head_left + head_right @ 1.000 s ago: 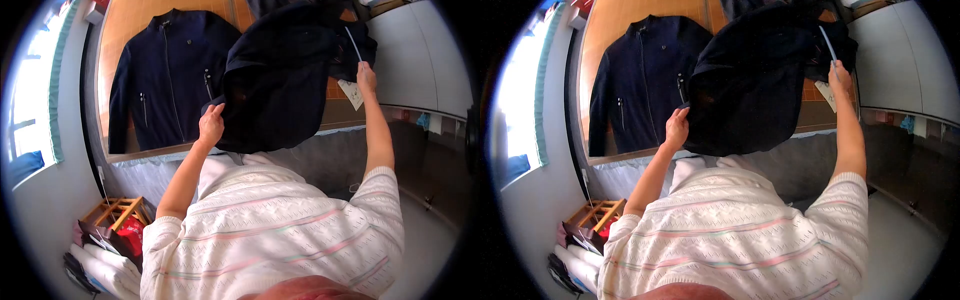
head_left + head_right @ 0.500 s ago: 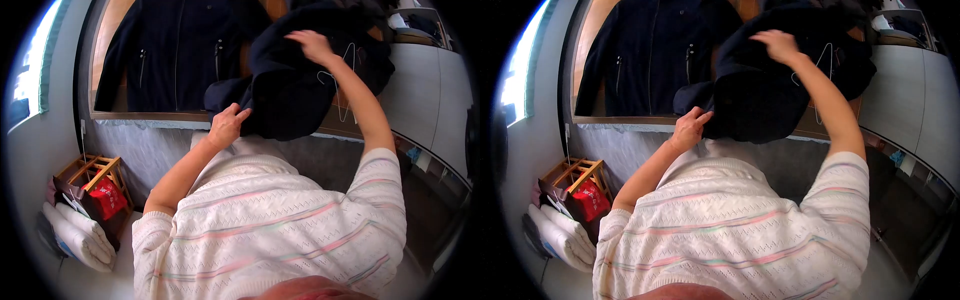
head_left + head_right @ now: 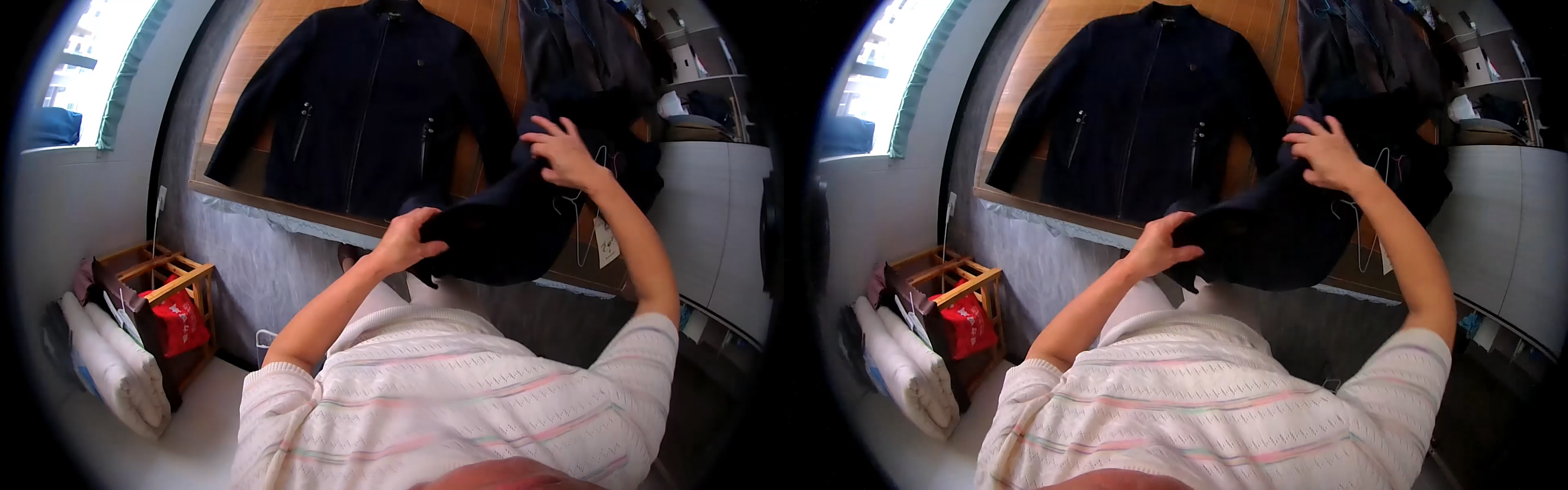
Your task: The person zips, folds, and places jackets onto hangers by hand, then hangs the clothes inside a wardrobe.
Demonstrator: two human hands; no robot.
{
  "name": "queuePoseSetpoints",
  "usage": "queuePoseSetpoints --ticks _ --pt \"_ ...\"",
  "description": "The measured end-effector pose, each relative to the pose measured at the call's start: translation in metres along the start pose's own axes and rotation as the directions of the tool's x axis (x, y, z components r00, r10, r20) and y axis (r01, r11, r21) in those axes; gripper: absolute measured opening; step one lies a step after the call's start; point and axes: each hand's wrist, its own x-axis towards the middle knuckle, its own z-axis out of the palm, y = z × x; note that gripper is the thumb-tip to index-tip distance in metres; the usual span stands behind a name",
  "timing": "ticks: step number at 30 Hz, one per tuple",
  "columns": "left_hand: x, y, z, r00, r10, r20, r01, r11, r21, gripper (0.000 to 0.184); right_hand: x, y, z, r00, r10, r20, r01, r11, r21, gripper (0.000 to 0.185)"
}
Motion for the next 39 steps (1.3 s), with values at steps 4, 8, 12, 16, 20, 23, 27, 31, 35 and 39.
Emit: queuePoseSetpoints --ticks 4,8,12,16,20,23,27,31,35,39 --pt "-0.002 0.008 -0.029 0.932 -0.072 0.356 0.075 0.997 0.008 0.040 -0.040 -0.054 -0.057 0.970 0.063 -0.237 -0.067 0.998 -0.008 0.011" --pt "-0.017 -0.007 -0.050 0.862 0.404 0.306 -0.431 0.902 0.022 0.033 -0.070 -0.137 -0.123 0.838 0.160 -0.522 -0.147 0.987 0.066 0.011" --pt "-0.057 0.031 -0.080 0.809 0.108 0.578 -0.062 0.993 -0.098 0.029 -0.095 -0.208 -0.175 0.718 0.201 -0.666 -0.207 0.976 0.071 0.021" --pt "-0.084 0.045 -0.081 0.733 0.246 0.634 -0.022 0.940 -0.339 0.029 -0.128 -0.223 -0.191 0.600 0.261 -0.756 -0.203 0.964 0.172 0.030" --pt "-0.097 0.060 -0.112 0.831 0.356 0.428 -0.167 0.893 -0.419 0.032 -0.151 -0.236 -0.208 0.503 0.279 -0.818 -0.235 0.955 0.182 0.022" --pt "-0.106 0.113 -0.195 0.801 0.596 -0.052 -0.596 0.803 0.009 0.028 -0.172 -0.225 -0.222 0.496 0.157 -0.854 -0.177 0.981 0.078 0.026" --pt "-0.135 0.154 -0.265 0.631 0.742 -0.228 -0.654 0.666 0.358 0.032 -0.166 -0.259 -0.242 0.505 0.225 -0.834 0.023 0.962 0.273 0.033" --pt "-0.135 0.142 -0.287 0.701 0.676 0.226 -0.590 0.729 -0.347 0.036 -0.153 -0.246 -0.226 0.282 0.287 -0.915 -0.050 0.957 0.285 0.024" --pt "-0.080 0.076 -0.265 0.764 0.639 0.092 -0.645 0.761 0.074 0.051 -0.111 -0.273 -0.218 0.289 0.254 -0.923 0.023 0.962 0.272 0.015" --pt "-0.064 0.010 -0.203 0.814 0.327 0.480 -0.374 0.928 0.001 0.041 -0.108 -0.277 -0.222 0.487 0.282 -0.827 -0.072 0.956 0.284 0.009"
